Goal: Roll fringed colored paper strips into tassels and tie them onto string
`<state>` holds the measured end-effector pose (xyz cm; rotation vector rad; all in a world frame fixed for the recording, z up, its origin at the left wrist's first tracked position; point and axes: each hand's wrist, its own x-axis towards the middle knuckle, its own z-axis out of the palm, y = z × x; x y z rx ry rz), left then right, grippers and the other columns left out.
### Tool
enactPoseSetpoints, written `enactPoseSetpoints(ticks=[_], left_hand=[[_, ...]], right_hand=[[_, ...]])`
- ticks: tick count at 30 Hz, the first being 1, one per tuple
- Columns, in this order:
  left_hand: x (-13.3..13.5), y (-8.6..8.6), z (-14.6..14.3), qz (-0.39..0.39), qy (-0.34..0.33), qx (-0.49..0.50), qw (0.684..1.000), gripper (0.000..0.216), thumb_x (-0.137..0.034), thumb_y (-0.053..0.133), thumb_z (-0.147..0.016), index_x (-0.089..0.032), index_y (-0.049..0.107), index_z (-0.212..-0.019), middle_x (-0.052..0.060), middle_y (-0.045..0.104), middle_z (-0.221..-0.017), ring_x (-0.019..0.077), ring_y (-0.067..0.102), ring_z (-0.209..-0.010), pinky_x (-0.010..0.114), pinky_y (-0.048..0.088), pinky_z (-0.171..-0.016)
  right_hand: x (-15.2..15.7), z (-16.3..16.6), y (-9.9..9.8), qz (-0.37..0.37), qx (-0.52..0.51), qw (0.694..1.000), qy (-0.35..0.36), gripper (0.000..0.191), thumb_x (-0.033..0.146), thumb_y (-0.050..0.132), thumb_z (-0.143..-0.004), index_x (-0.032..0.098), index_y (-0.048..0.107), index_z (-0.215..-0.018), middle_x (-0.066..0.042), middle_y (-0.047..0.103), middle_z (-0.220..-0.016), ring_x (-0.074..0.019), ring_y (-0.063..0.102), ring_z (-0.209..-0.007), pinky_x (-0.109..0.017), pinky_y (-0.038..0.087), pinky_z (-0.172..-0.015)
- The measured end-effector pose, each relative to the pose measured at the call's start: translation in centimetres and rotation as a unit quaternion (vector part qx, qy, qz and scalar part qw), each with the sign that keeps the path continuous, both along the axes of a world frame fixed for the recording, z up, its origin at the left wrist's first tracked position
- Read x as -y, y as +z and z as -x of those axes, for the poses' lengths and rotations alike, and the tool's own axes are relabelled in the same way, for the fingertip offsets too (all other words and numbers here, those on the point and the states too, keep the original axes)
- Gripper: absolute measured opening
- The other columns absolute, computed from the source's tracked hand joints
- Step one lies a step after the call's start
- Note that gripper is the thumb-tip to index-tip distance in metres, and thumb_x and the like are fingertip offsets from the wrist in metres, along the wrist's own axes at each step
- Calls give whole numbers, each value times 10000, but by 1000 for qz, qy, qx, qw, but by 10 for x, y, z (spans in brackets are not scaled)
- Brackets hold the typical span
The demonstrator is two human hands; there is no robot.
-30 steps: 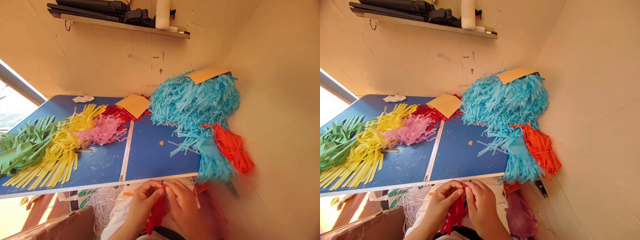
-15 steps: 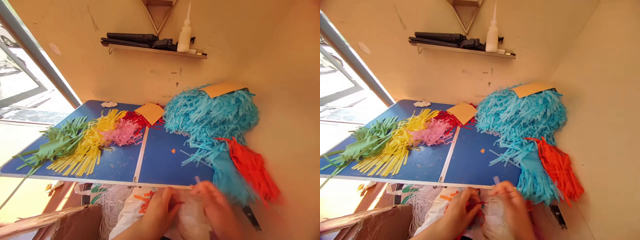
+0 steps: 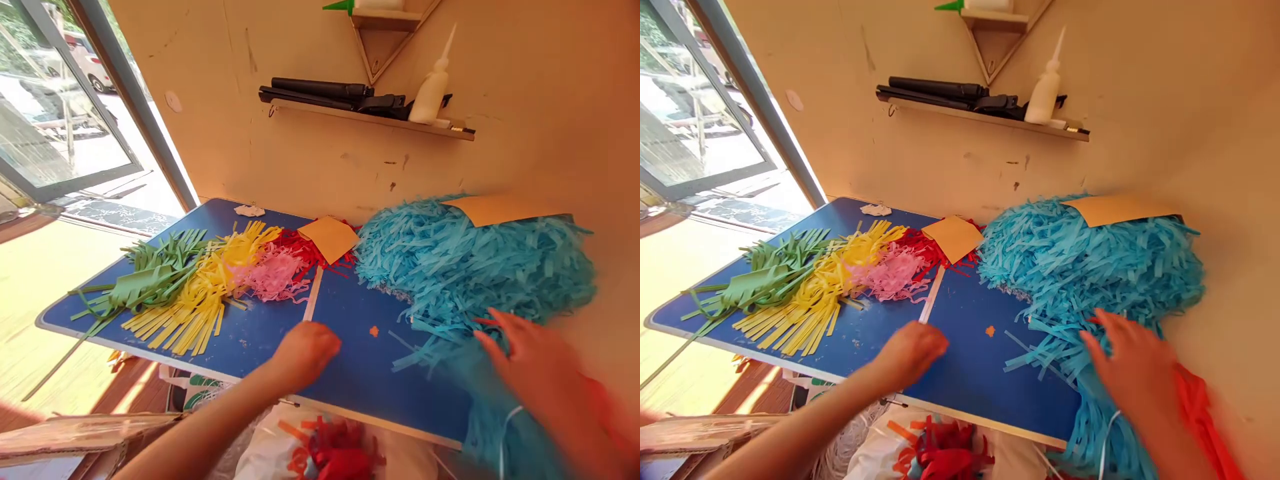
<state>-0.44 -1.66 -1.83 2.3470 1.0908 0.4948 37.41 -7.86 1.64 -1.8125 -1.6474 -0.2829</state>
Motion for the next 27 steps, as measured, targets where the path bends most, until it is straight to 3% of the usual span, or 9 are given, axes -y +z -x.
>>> enactPoseSetpoints(ticks=[2,4,7,11,15,18,21,24,27], left_hand=[[-63,15,14,-8,86,-50,995,224,-269,511,-933,-225,727,-969,106,720,-988,242,653,-1007,339,461,-902],[-114,16,23,-9,165,-105,981,257,-274,484,-953,-146,704,-994,156,689,-1048,295,630,-1061,428,469,-915],[-152,4,34,3,237,-181,955,294,-335,579,-927,-132,623,-1135,118,636,-1168,259,617,-1065,470,507,-906],[-156,-15,48,25,270,-235,933,352,-348,598,-921,-150,575,-1211,104,606,-1218,232,619,-1047,445,539,-877],[-151,-22,59,50,280,-236,929,346,-345,601,-919,-146,581,-1202,105,610,-1211,234,618,-1051,447,537,-881],[-150,-22,69,65,291,-202,933,326,-359,594,-923,-145,593,-1169,89,624,-1177,217,624,-1022,440,533,-877],[-150,-19,81,75,311,-139,937,200,-334,602,-900,-143,647,-939,71,675,-986,213,638,-941,395,510,-843],[-149,-15,91,81,341,-43,936,178,-258,620,-801,-181,565,-650,60,664,-727,252,651,-875,335,466,-765],[-145,-15,97,98,371,88,919,160,-276,596,-743,-205,495,-641,19,620,-613,241,661,-789,302,452,-677]], right_hand=[[-11,40,-13,68,68,991,90,465,623,497,-896,263,728,-1079,-139,687,-1149,-330,637,-1059,-511,469,-872],[-31,89,-25,87,70,980,162,367,495,474,-950,253,716,-1083,-106,673,-1198,-287,624,-1093,-488,452,-937],[-61,152,-31,108,42,962,247,244,353,557,-931,237,708,-1084,-100,669,-1212,-257,616,-1102,-457,439,-948],[-89,196,-23,147,-17,938,315,188,265,638,-886,220,711,-1053,-84,699,-1144,-233,630,-1065,-429,423,-936],[-116,225,-23,198,-123,914,333,135,223,637,-874,224,733,-969,-54,721,-1064,-214,638,-1022,-378,429,-919],[-141,250,-31,268,-255,885,283,137,178,642,-844,208,742,-932,-49,727,-989,-199,659,-918,-321,469,-841],[-168,275,-43,315,-331,857,238,133,147,646,-826,193,734,-914,-35,734,-879,-178,681,-783,-269,499,-714],[-192,294,-53,348,-379,834,199,85,141,628,-852,166,704,-823,-19,698,-708,-151,673,-642,-223,484,-569],[-206,308,-59,392,-434,797,154,152,216,599,-920,132,653,-806,3,642,-638,-112,624,-525,-201,466,-475]])
